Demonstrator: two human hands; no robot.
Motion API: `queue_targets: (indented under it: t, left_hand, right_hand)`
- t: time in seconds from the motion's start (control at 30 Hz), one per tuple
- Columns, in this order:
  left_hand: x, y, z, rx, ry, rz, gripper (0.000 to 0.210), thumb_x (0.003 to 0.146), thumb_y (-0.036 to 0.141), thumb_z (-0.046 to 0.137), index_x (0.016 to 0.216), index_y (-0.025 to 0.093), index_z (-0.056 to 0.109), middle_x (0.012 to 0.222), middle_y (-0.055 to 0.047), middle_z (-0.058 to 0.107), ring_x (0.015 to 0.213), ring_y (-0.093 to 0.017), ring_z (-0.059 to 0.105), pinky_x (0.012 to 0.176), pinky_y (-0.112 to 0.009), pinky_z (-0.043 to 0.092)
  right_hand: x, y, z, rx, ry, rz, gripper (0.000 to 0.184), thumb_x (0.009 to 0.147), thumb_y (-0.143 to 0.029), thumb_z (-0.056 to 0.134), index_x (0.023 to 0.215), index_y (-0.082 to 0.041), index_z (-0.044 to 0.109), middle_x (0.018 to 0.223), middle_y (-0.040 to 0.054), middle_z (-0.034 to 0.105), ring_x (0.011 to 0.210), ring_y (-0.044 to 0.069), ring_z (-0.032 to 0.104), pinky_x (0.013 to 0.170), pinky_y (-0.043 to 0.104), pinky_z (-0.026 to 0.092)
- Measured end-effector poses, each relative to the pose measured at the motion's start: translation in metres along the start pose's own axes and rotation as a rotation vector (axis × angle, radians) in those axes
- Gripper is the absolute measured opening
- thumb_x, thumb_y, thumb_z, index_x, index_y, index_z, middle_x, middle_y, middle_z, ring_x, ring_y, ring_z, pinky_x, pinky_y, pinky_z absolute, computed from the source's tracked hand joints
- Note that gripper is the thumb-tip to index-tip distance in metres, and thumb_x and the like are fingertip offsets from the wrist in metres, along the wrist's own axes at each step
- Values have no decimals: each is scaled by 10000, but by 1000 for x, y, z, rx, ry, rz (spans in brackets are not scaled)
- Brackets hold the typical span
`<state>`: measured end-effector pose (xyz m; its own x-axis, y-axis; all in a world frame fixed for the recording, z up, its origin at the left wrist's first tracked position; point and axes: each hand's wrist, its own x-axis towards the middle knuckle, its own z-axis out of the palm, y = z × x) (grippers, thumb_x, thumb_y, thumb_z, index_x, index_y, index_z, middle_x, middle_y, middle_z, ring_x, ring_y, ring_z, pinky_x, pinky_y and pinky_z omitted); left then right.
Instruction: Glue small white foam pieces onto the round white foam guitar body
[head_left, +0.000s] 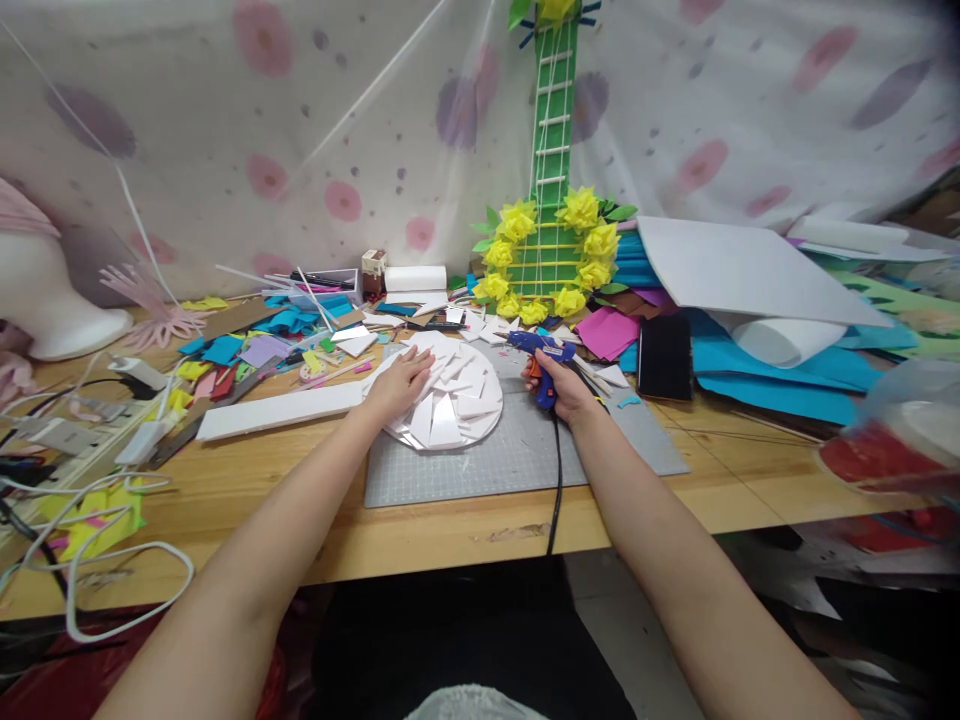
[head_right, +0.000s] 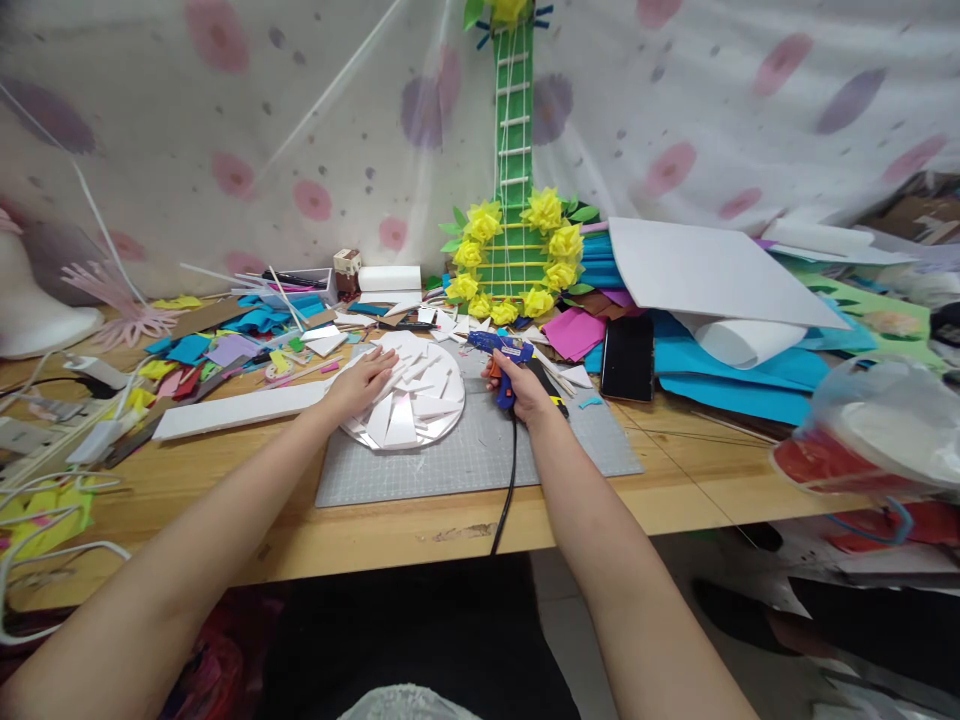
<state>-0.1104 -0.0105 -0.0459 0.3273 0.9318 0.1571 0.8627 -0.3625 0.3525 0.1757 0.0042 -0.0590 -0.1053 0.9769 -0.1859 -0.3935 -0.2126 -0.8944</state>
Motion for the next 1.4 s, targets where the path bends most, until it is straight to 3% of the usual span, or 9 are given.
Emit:
queue_targets:
  t: [0.23,0.37,0.57,1.4]
  left_hand:
    - [2,3,-10,22,-3,38,490,926,341,248,1342,187,454,1441,-30,379,1395,-190,173,1139,-454,59]
    - [4,13,-9,39,-16,62,524,938,369,205,1369,152,409,1474,-65,320,1396,-173,167,1142,-404,98]
    - [-3,27,4,159,-95,-6,664,914,494,244,1435,82,251,1516,-137,180,1407,-226,105,1140,-423,98]
    - [-4,33,4,218,-106,-4,748,879,564,292,1438,71,228,1514,-165,176,1406,-255,111,1136,-435,80]
  right_hand:
    - [-1,-1,1,4,-2,2,267,725,-406,692,671,-161,599,568,-6,616,429,57,503,432,165,466]
    - [-3,-2,3,-17,-1,1,281,715,-421,697,669,-165,590,570,-8,617,422,56,501,427,165,464]
    - [-5,-3,4,-3,4,-22,288,694,-424,714,667,-168,587,560,-18,608,426,57,503,426,166,461]
    - [-1,1,1,-3,12,-47,305,676,-441,722,678,-169,585,565,-17,614,431,62,516,430,173,454]
